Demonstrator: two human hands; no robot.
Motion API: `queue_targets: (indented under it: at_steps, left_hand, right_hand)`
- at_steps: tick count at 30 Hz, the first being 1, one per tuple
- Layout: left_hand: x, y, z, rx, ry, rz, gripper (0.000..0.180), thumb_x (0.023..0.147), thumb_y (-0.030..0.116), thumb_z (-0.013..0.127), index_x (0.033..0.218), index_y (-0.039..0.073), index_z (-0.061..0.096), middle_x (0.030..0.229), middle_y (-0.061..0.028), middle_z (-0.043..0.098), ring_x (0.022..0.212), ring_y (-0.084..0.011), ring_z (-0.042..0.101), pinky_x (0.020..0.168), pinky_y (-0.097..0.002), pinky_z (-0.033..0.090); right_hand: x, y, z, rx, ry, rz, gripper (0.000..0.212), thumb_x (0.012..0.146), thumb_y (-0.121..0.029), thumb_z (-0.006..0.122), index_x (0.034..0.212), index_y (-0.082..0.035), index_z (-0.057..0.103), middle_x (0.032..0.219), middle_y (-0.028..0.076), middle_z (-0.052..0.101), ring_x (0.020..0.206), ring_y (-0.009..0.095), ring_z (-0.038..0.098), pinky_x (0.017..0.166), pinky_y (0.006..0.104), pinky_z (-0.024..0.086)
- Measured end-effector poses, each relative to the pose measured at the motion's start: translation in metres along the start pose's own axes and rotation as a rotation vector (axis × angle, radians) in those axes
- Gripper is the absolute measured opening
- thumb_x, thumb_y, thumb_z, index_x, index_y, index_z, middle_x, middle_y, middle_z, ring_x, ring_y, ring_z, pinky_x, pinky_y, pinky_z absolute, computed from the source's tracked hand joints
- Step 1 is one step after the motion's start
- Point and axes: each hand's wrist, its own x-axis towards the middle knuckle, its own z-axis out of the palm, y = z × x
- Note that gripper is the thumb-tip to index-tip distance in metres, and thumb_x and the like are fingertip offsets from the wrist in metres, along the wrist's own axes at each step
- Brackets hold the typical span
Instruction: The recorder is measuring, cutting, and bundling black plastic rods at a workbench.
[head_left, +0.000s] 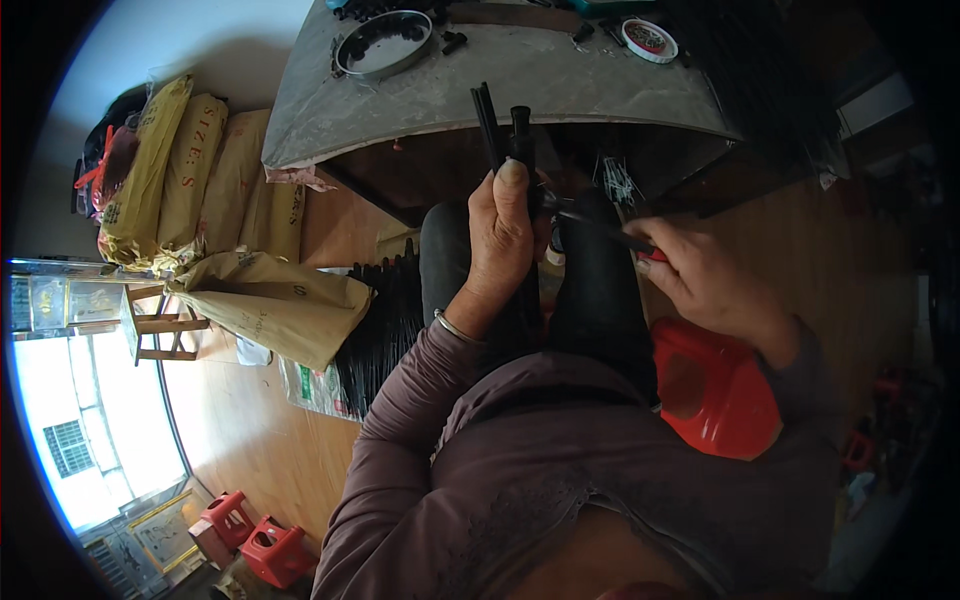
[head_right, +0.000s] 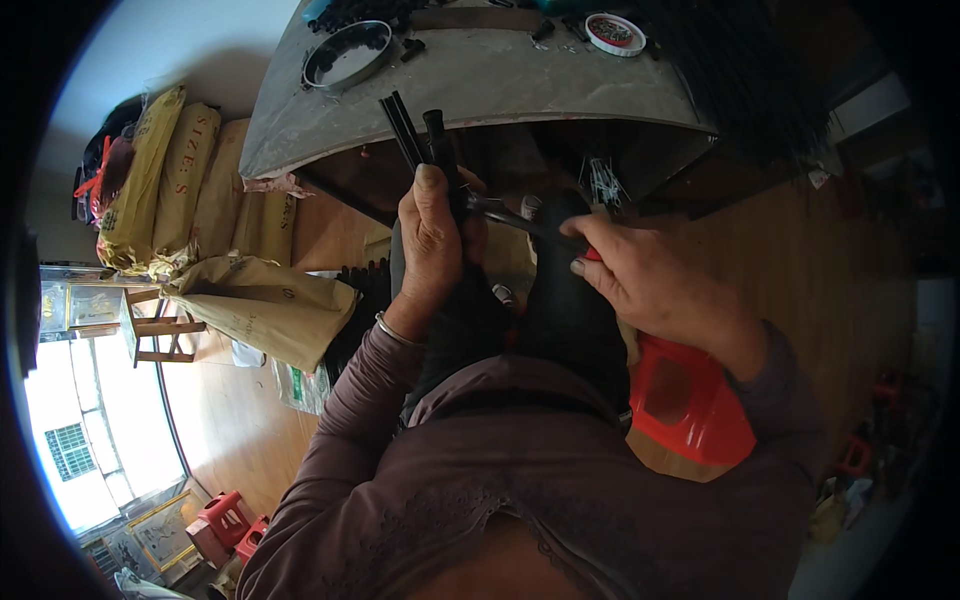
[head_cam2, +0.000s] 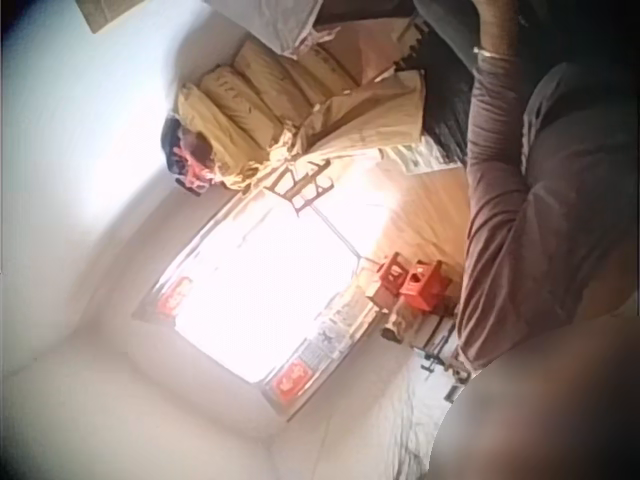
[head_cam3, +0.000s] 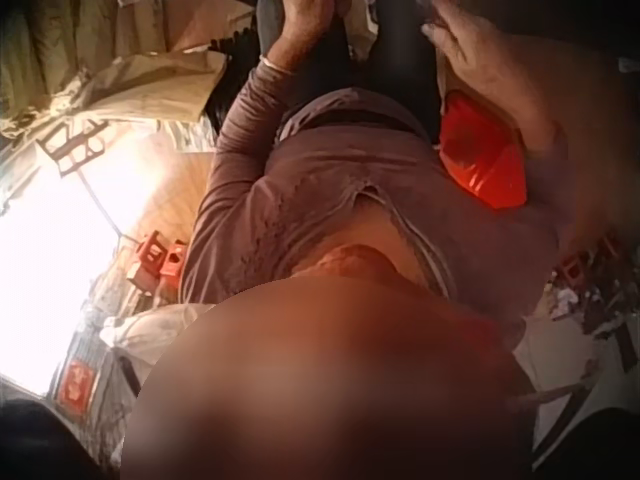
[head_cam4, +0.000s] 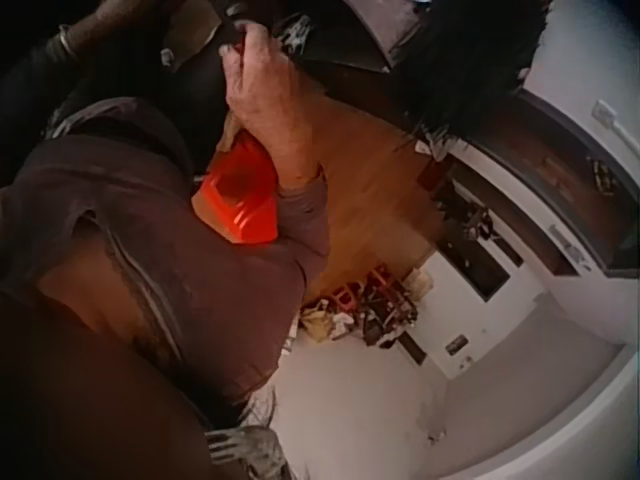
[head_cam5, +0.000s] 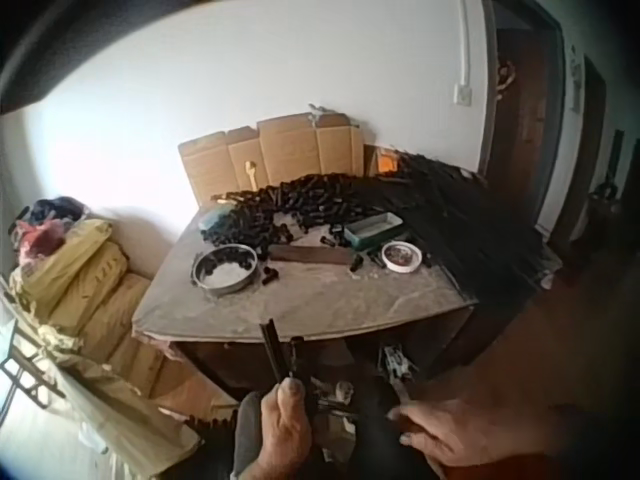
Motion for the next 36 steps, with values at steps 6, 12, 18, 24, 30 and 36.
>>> queue_targets:
  at_steps: [6, 12, 18, 24, 30, 36]
  left_hand:
    - [-0.001, 0.003, 0.008, -0.028, -0.083, 0.037, 0.066, 0.097, 0.062, 0.028, 0.087, 0.003, 0.056, 0.056, -0.0007, 0.050, 0.038, -0.0074, 0.043, 0.037, -0.0211, 0.031]
    - [0.001, 0.003, 0.007, -0.122, -0.115, 0.033, 0.061, 0.097, 0.059, 0.037, 0.080, 0.004, 0.058, 0.058, 0.0018, 0.052, 0.044, -0.0038, 0.042, 0.040, -0.0190, 0.030]
    - [0.003, 0.002, 0.005, -0.153, -0.113, -0.039, 0.063, 0.096, 0.061, 0.035, 0.079, 0.005, 0.057, 0.057, 0.0018, 0.051, 0.043, -0.0043, 0.042, 0.040, -0.0196, 0.030]
    - [0.007, -0.001, 0.002, -0.173, -0.149, -0.070, 0.062, 0.096, 0.061, 0.035, 0.080, 0.005, 0.057, 0.053, 0.0020, 0.049, 0.041, -0.0044, 0.041, 0.039, -0.0195, 0.028]
    - [0.004, 0.005, 0.011, -0.180, -0.154, -0.061, 0.058, 0.097, 0.058, 0.038, 0.081, 0.006, 0.057, 0.054, 0.0034, 0.047, 0.041, -0.0033, 0.040, 0.039, -0.0193, 0.027]
    - [0.000, 0.005, 0.018, -0.121, 0.023, 0.005, 0.054, 0.097, 0.055, 0.043, 0.079, 0.006, 0.056, 0.056, 0.0048, 0.046, 0.043, -0.0027, 0.040, 0.040, -0.0187, 0.027]
  right_hand:
    - [-0.012, -0.002, 0.017, 1.353, -0.565, 0.617, 0.045, 0.100, -0.045, 0.041, 0.103, -0.002, 0.054, 0.066, -0.001, 0.043, 0.050, 0.006, 0.039, 0.047, 0.0242, 0.040]
    - [-0.014, -0.016, 0.044, 1.357, -0.519, 0.661, 0.049, 0.097, -0.053, 0.039, 0.085, -0.006, 0.048, 0.059, -0.003, 0.035, 0.047, 0.006, 0.034, 0.043, 0.0224, 0.035]
    - [-0.012, -0.018, 0.039, 1.341, -0.516, 0.717, 0.048, 0.097, -0.052, 0.040, 0.087, -0.006, 0.048, 0.059, -0.002, 0.038, 0.045, 0.007, 0.036, 0.041, 0.0235, 0.036]
    - [-0.001, -0.022, 0.001, 1.202, -0.550, 0.742, 0.053, 0.095, -0.054, 0.046, 0.095, -0.001, 0.049, 0.062, 0.000, 0.044, 0.046, 0.007, 0.043, 0.044, 0.0253, 0.045]
    - [0.010, -0.024, -0.035, 0.986, -0.586, 0.839, 0.037, 0.095, -0.038, 0.056, 0.094, -0.002, 0.048, 0.064, 0.001, 0.048, 0.049, 0.007, 0.046, 0.044, 0.0252, 0.044]
    - [0.033, -0.038, -0.049, 0.065, -0.501, 0.596, 0.022, 0.095, -0.020, 0.056, 0.098, -0.002, 0.044, 0.064, 0.011, 0.055, 0.050, 0.022, 0.056, 0.049, 0.0347, 0.048]
